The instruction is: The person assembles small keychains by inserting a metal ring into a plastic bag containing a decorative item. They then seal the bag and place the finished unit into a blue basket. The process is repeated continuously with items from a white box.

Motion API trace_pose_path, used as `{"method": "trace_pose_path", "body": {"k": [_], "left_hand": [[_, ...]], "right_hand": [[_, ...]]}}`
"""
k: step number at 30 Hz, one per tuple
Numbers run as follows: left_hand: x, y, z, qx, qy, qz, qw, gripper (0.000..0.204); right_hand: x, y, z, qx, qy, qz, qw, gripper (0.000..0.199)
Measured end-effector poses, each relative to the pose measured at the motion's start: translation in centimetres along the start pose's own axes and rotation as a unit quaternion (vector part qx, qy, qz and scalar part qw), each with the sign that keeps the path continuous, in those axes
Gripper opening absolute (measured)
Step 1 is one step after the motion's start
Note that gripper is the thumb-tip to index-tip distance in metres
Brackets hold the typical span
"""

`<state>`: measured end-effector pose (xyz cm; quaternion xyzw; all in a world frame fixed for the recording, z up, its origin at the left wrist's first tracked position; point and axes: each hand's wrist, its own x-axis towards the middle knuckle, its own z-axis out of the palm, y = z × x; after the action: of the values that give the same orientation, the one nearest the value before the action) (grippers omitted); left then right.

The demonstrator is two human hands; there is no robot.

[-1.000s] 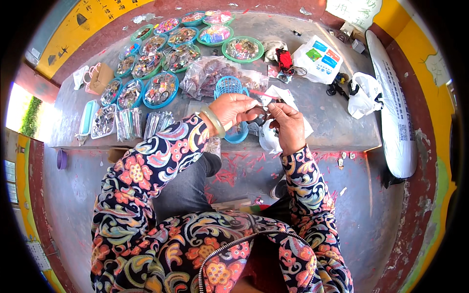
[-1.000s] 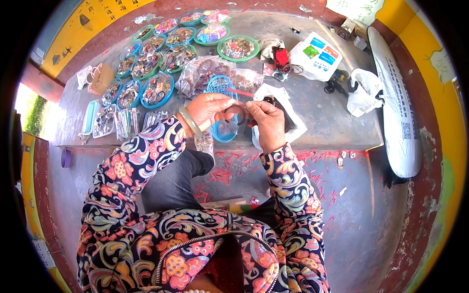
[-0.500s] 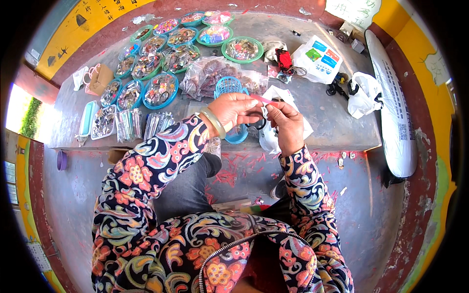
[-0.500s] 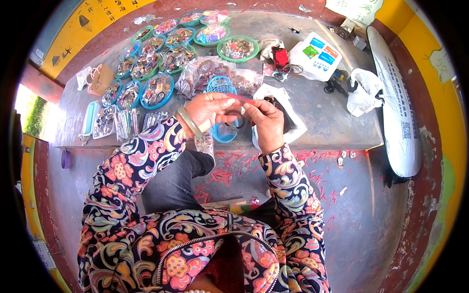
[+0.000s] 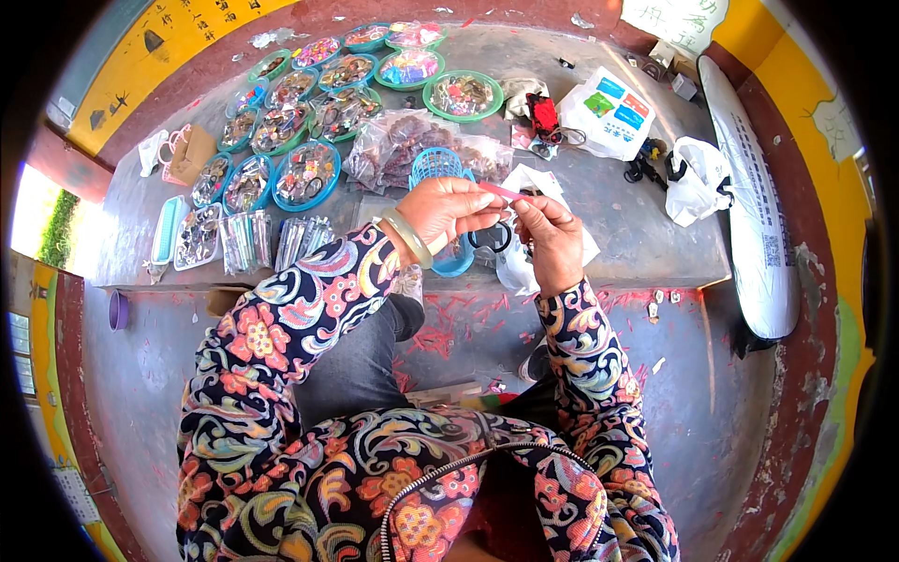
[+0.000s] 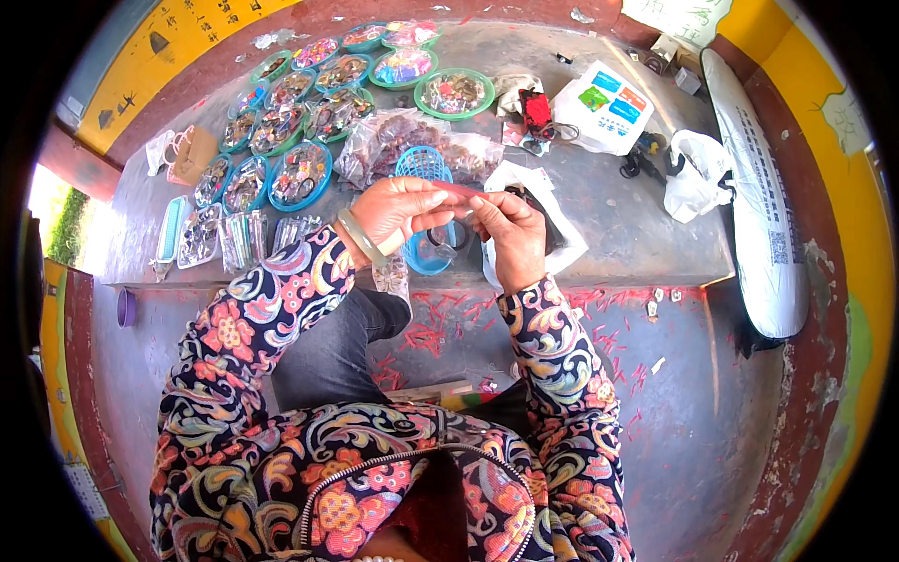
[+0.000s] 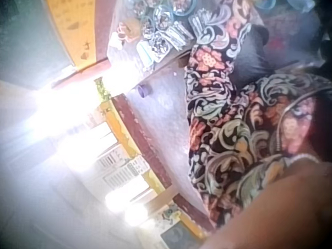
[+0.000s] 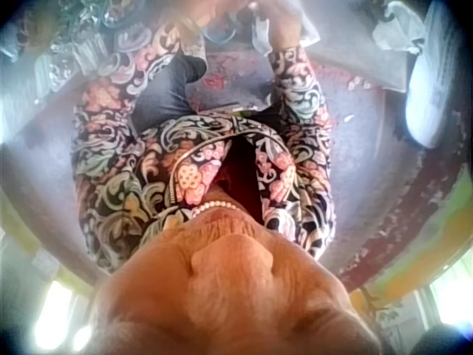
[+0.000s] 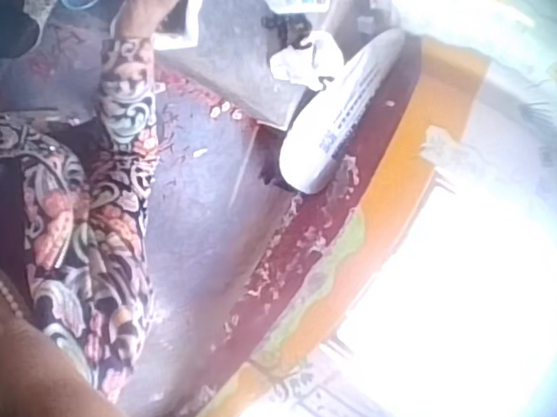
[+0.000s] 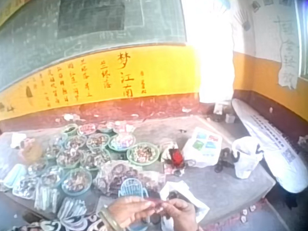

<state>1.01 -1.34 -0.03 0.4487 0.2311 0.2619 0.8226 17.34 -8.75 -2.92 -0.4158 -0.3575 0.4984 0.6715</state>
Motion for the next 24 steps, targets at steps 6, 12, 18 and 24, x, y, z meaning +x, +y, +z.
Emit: {"method": "trace_pose_path", "body": {"k": [6,12,18,24], "left_hand": [[0.1,-0.3,-0.6,0.013,-0.022,0.004,1.000,0.028],[0.1,-0.3,-0.3,0.014,0.006,0.022,1.000,0.026],[0.7,-1.9,-0.3,0.085,0.038,0.039,0.995,0.025],[0.5,-2.3,0.1,0.297,0.058,0.047,0.952,0.022]], "right_hand": [[0.4,0.1,-0.5,-0.009,0.001,0.007,1.000,0.009],[0.6,-0.5,-0.4,-0.117,0.083,-0.027,0.989,0.011],[-0.5,-1.5,1.6,-0.473,0.073,-0.336,0.811,0.015],[-0.8,-0.7,2.0,-0.567,0.057,-0.410,0.712,0.017]]}}
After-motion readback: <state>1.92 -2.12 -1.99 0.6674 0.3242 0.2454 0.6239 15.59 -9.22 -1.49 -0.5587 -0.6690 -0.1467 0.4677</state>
